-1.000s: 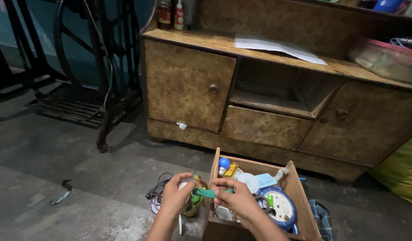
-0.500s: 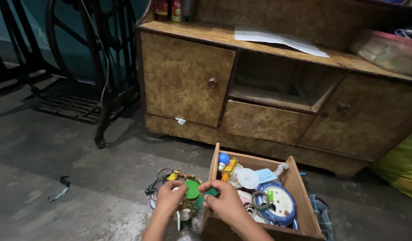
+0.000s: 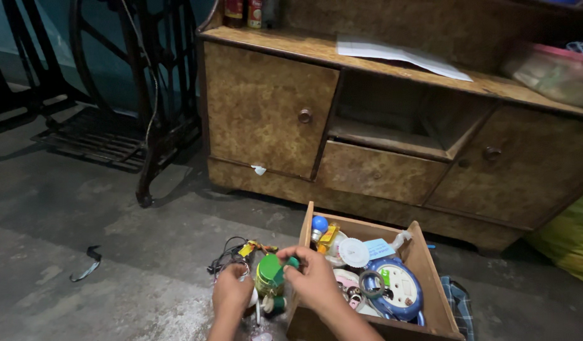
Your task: The person opens a wooden drawer and removes various small items one by one, placing them on the floor. Items include a green jar, a blue toy, a white plastic object, a comb, and other miscellaneous objects.
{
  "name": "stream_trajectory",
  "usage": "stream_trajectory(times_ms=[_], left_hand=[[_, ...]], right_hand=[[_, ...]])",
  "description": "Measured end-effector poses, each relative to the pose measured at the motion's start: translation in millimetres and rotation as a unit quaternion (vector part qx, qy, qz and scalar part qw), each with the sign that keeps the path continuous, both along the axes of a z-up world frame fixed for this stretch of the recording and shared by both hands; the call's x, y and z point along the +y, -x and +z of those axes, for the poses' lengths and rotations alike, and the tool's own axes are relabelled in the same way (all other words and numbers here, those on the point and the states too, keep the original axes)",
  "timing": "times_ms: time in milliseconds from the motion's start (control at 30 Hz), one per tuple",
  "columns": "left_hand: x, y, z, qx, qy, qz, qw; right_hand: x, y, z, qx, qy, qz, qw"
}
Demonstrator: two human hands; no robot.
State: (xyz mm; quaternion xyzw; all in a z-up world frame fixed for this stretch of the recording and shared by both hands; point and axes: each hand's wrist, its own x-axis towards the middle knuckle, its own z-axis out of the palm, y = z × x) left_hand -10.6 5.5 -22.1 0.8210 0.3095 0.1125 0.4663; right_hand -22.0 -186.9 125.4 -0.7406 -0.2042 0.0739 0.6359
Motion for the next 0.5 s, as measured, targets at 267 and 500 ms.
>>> stream_trajectory(times_ms=[267, 500], left_hand=[[-22, 15, 60, -0.131, 0.013, -0.033, 0.991], [-54, 36, 113, -0.156, -0.009, -0.123, 0.98]], right_hand=[[1, 8, -2, 0.013, -0.001, -0.028, 1.0], [-26, 6, -1, -0.051, 0.033, -0.08, 0.995]])
